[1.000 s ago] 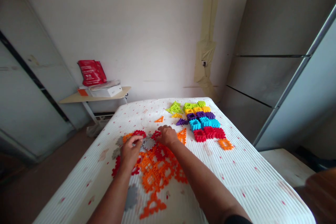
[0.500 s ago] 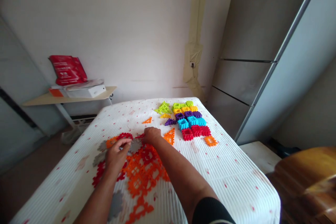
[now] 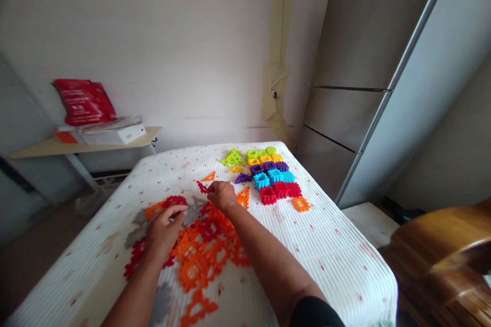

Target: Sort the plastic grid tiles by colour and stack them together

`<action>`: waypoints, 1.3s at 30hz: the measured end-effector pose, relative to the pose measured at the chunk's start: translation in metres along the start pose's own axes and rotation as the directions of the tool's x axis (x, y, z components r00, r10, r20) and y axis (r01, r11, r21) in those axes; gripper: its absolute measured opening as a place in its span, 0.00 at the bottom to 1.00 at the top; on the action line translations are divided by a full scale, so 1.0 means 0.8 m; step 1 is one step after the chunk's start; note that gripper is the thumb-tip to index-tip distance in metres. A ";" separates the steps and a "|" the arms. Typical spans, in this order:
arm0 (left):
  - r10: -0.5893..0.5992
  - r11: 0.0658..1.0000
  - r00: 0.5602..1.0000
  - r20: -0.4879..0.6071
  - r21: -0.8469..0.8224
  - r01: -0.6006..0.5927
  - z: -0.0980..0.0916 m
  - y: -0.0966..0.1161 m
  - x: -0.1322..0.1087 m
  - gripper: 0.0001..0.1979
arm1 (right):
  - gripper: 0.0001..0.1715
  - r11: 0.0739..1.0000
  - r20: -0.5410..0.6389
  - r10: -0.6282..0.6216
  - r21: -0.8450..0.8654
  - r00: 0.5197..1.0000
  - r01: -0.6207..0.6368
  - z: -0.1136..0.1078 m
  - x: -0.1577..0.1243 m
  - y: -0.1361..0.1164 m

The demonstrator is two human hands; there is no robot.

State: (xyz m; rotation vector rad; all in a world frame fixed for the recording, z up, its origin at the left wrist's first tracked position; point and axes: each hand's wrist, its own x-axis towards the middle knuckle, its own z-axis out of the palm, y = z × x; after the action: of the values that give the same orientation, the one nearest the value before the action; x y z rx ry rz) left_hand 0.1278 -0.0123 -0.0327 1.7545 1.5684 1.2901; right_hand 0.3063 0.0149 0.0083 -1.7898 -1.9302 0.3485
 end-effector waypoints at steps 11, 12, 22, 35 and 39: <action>0.057 0.997 0.996 0.071 -0.051 -0.053 0.006 0.013 -0.011 0.15 | 0.09 0.962 -0.285 -0.094 0.219 0.954 0.161 -0.010 -0.057 0.060; 0.064 0.997 0.995 0.078 -0.043 -0.060 0.007 0.012 -0.011 0.14 | 0.09 0.973 -0.327 -0.068 0.185 0.943 0.135 -0.010 -0.059 0.070; 0.086 0.991 0.992 -0.087 0.106 -0.077 -0.013 0.009 -0.001 0.11 | 0.07 0.999 -0.346 -0.032 0.008 0.938 0.038 0.028 -0.070 0.104; -0.091 0.990 0.986 -0.139 0.096 0.104 -0.016 -0.009 0.007 0.11 | 0.09 0.973 -0.231 -0.044 0.209 0.972 0.094 0.073 -0.022 0.029; -0.114 0.984 0.988 -0.106 0.124 0.127 -0.015 -0.014 0.009 0.12 | 0.09 0.964 -0.166 -0.111 0.221 0.980 0.147 0.082 -0.008 0.012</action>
State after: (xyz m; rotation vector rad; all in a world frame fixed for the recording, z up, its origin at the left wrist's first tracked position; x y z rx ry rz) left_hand 0.1111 -0.0057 -0.0340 1.6650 1.8222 1.2583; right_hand 0.2814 0.0187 -0.0532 -1.4889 -1.8072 0.3649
